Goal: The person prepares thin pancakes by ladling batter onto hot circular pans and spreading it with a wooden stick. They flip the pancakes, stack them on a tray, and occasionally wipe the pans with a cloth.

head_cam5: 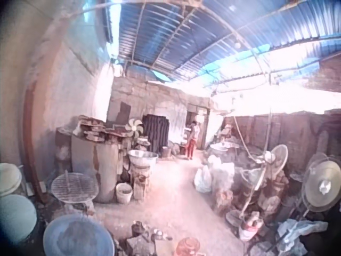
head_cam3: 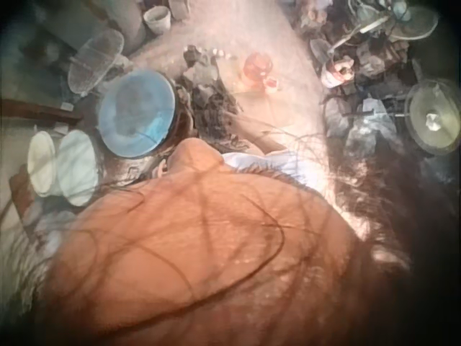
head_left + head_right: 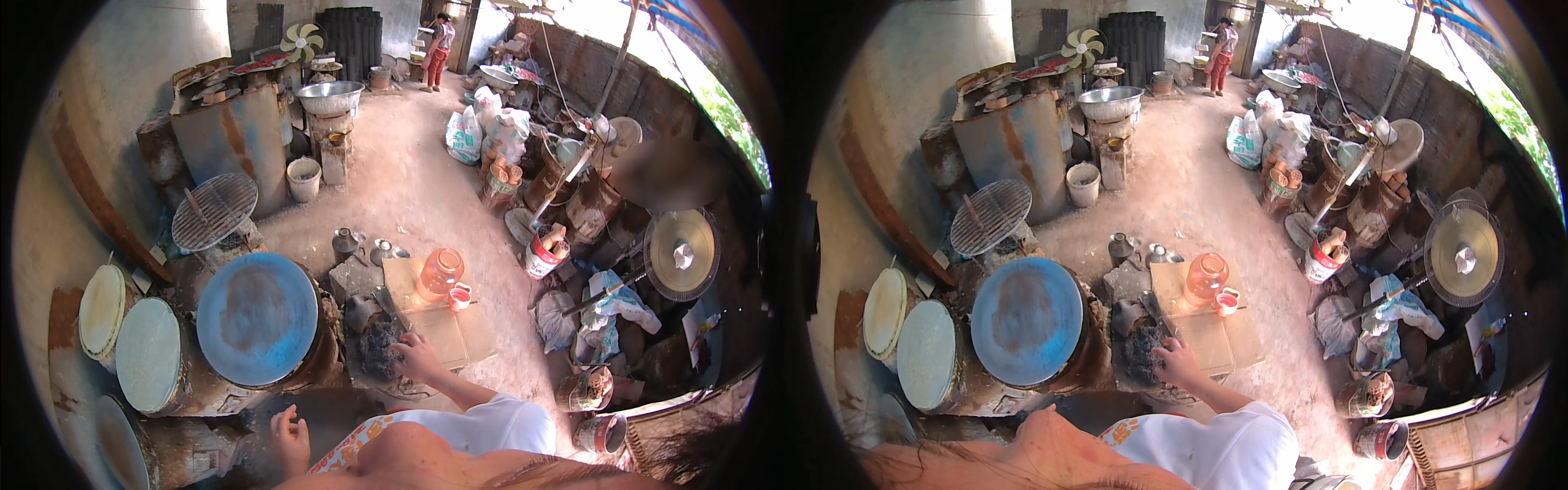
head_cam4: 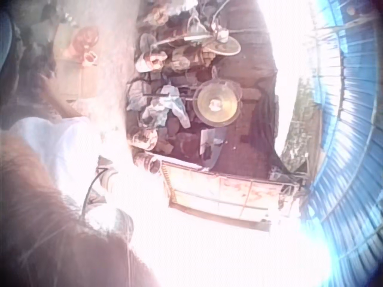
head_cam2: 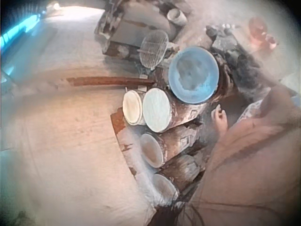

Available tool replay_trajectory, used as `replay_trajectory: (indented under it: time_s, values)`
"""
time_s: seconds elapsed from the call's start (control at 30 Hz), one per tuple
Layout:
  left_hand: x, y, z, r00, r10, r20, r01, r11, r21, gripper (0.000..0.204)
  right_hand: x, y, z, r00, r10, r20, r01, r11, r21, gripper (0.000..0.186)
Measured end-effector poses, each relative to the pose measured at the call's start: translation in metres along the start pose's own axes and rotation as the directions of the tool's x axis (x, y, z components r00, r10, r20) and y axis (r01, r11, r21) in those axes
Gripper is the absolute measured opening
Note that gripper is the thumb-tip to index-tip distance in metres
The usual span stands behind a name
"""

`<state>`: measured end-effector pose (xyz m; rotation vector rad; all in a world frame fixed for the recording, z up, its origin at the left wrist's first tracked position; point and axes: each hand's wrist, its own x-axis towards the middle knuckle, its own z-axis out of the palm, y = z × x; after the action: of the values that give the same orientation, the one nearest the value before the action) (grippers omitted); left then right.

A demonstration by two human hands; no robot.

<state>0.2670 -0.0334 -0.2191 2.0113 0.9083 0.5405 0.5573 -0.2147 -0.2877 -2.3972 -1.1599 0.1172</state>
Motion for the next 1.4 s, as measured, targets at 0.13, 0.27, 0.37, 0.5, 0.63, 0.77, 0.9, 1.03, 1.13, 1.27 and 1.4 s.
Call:
replay_trajectory:
  time_s: [0.13,0.27,0.37,0.5,0.63,0.77,0.9,1.03,1.13,1.27,1.4]
  values:
    - [0.008,0.011,0.008,0.995,0.054,0.086,-0.050,0.998,-0.047,0.039,0.013,-0.006,0.009,0.992,-0.088,0.093,0.065,0.973,0.222,0.028]
    - [0.008,0.037,0.006,0.987,0.072,0.144,-0.046,0.983,-0.176,0.039,0.035,-0.050,0.008,0.950,-0.296,0.103,0.241,0.901,0.361,0.023]
    - [-0.001,0.029,0.007,0.995,-0.004,0.103,0.020,0.987,-0.158,0.038,0.037,-0.077,0.024,0.924,-0.369,0.098,0.300,0.861,0.412,0.020]
    - [-0.027,-0.031,0.007,0.970,-0.244,-0.020,0.233,0.943,-0.236,0.039,0.024,-0.110,0.057,0.849,-0.493,0.192,0.330,0.778,0.535,0.018]
    - [-0.103,-0.050,-0.008,0.890,-0.377,-0.257,0.299,0.908,-0.294,0.042,0.019,-0.182,0.096,0.561,-0.780,0.277,0.497,0.585,0.641,0.016]
    - [-0.266,-0.158,0.007,0.805,-0.409,-0.429,0.388,0.911,-0.141,0.053,-0.041,-0.314,0.124,0.168,-0.963,0.213,0.632,0.270,0.726,0.010]
    - [-0.369,-0.042,0.043,0.305,-0.799,-0.518,0.134,0.575,-0.808,0.043,-0.152,-0.421,0.100,-0.066,-0.988,0.138,0.467,0.092,0.879,0.015]
    - [-0.451,0.001,0.051,-0.084,-0.792,-0.605,0.482,0.500,-0.720,0.039,-0.276,-0.448,0.127,-0.353,-0.934,0.054,0.211,-0.024,0.977,0.015]
    - [-0.505,-0.020,0.118,-0.477,-0.451,-0.754,0.533,0.534,-0.657,0.035,-0.328,-0.435,0.160,-0.578,-0.793,0.194,0.201,0.092,0.975,0.017]
    - [-0.578,0.033,0.150,-0.869,-0.375,-0.324,0.276,0.177,-0.945,0.038,-0.436,-0.442,0.140,-0.835,-0.520,0.181,0.136,0.123,0.983,0.024]
    - [-0.590,-0.078,0.151,-0.912,-0.382,0.150,-0.240,0.200,-0.950,0.072,-0.505,-0.492,0.207,-0.921,-0.379,-0.095,-0.010,-0.218,0.976,0.038]
